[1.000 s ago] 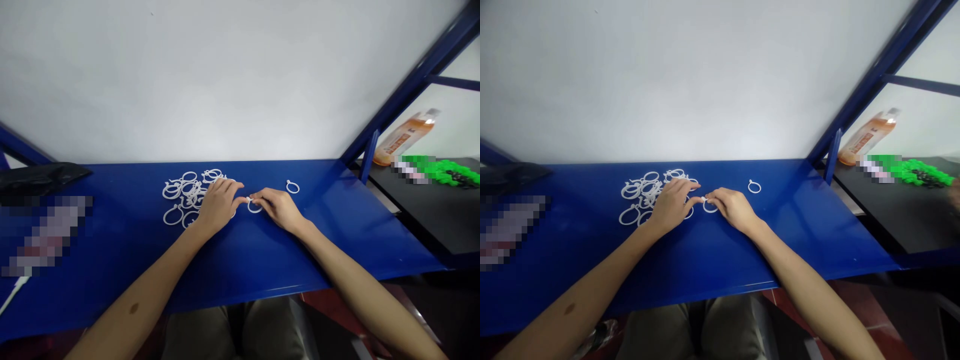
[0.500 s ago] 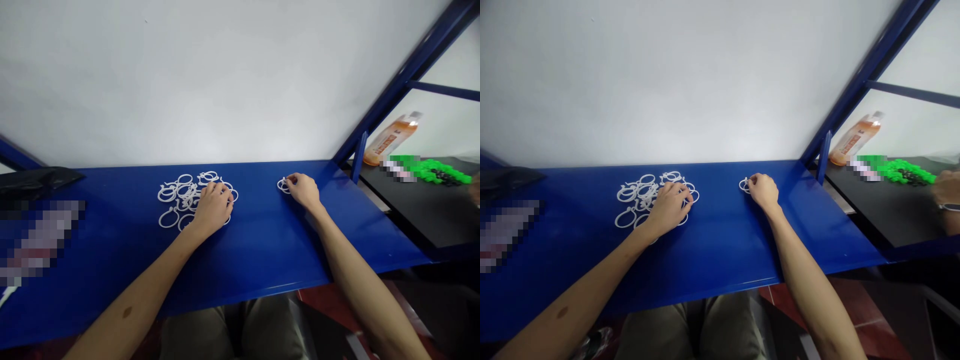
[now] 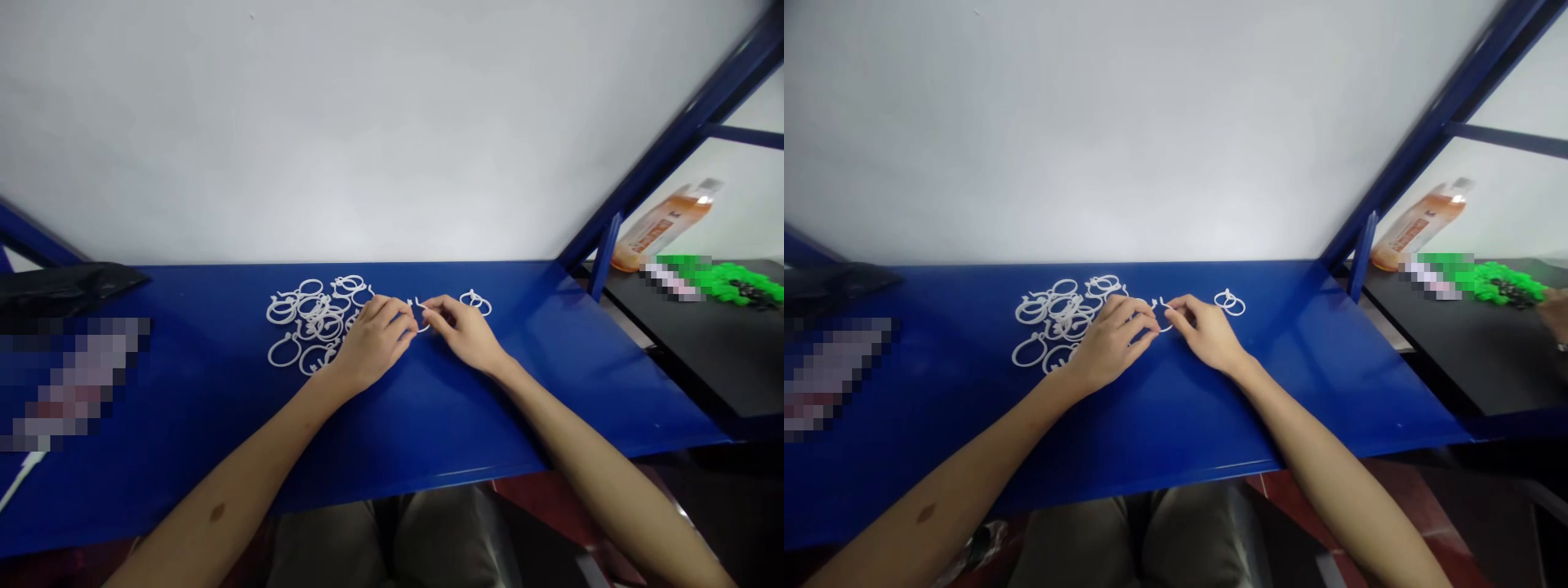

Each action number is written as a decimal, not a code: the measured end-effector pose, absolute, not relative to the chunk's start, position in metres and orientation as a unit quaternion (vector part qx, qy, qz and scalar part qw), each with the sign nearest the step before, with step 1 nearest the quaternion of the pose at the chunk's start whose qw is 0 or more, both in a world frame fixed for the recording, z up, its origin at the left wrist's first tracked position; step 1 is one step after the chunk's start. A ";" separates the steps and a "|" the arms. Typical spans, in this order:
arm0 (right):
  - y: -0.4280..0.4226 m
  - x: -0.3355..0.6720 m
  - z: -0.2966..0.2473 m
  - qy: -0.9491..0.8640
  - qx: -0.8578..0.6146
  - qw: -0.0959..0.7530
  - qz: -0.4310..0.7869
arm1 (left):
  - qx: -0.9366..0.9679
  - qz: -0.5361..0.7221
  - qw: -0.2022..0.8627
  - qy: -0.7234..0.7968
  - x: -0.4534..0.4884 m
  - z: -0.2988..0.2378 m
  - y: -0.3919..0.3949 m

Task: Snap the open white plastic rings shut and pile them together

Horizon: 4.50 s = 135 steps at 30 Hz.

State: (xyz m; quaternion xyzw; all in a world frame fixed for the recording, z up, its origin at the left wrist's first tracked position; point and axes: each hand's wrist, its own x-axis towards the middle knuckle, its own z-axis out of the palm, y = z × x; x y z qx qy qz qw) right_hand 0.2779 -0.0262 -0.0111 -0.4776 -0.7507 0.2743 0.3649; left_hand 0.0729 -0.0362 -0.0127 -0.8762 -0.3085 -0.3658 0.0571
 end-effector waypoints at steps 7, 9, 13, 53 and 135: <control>-0.029 0.272 -0.019 -0.749 -0.450 0.372 0.312 | -0.818 -0.442 -0.037 -0.365 0.076 -0.014 -0.037; -0.031 0.272 -0.016 -0.760 -0.433 0.362 0.323 | -0.797 -0.444 -0.091 -0.399 0.073 -0.013 -0.033; -0.036 0.269 -0.014 -0.779 -0.394 0.345 0.344 | -0.784 -0.412 -0.203 -0.417 0.068 -0.010 -0.028; 0.010 0.338 -0.026 -0.716 -0.636 0.271 -0.101 | -0.851 -0.248 -0.019 -0.463 0.064 -0.024 -0.025; -0.008 0.323 -0.001 -0.733 -0.617 0.270 -0.097 | -0.875 -0.116 -0.158 -0.443 0.011 0.009 -0.013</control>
